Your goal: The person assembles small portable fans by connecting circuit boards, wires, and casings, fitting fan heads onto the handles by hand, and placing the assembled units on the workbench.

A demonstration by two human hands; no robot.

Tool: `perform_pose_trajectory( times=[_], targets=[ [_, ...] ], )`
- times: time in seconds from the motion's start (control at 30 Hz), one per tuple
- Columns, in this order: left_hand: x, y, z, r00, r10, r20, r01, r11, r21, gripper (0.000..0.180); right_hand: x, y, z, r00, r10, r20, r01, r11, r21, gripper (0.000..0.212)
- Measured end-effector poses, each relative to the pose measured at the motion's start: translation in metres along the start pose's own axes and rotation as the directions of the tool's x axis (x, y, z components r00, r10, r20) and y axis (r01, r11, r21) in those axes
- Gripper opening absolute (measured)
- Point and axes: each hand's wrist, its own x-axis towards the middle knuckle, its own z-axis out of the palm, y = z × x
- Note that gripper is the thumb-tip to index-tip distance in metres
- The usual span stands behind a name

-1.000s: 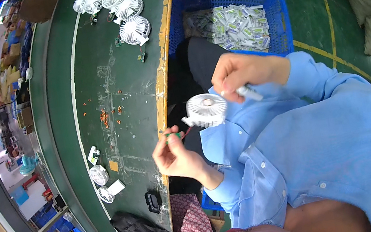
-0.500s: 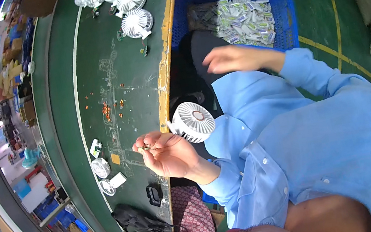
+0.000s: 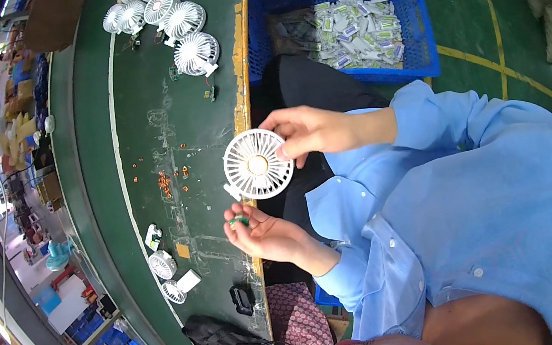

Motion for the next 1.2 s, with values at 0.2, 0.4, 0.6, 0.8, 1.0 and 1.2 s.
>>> perform_pose_trajectory(
  times=[0.2, 0.4, 0.6, 0.8, 1.0, 1.2],
  targets=[
    [0.01, -0.008, -0.026, 0.969, 0.24, -0.059, -0.191, 0.878, 0.438, 0.022, 0.069, -0.001, -0.028, 0.975, -0.021, -0.223, -0.027, 0.977, -0.21, 0.047],
    [0.028, 0.012, -0.054, 0.857, 0.511, 0.061, -0.432, 0.651, 0.623, 0.02, 0.122, -0.006, -0.054, 0.954, 0.1, -0.281, -0.183, 0.941, -0.285, 0.063],
    [0.061, 0.028, -0.074, 0.769, 0.624, 0.139, -0.535, 0.509, 0.674, 0.02, 0.156, -0.022, -0.052, 0.91, 0.065, -0.409, -0.188, 0.945, -0.269, 0.059],
    [0.137, 0.059, -0.084, 0.796, 0.551, 0.253, -0.48, 0.318, 0.818, 0.033, 0.195, -0.036, -0.07, 0.889, -0.008, -0.458, -0.131, 0.953, -0.272, 0.038],
    [0.242, 0.08, -0.117, 0.725, 0.458, 0.514, -0.428, -0.286, 0.858, 0.06, 0.199, 0.009, -0.081, 0.737, -0.452, -0.503, -0.047, 0.707, -0.705, 0.071],
    [0.289, 0.084, -0.127, 0.885, 0.307, 0.351, -0.141, -0.541, 0.829, 0.087, 0.073, 0.039, -0.028, 0.867, -0.417, -0.271, 0.237, 0.825, -0.513, 0.056]
  ],
)
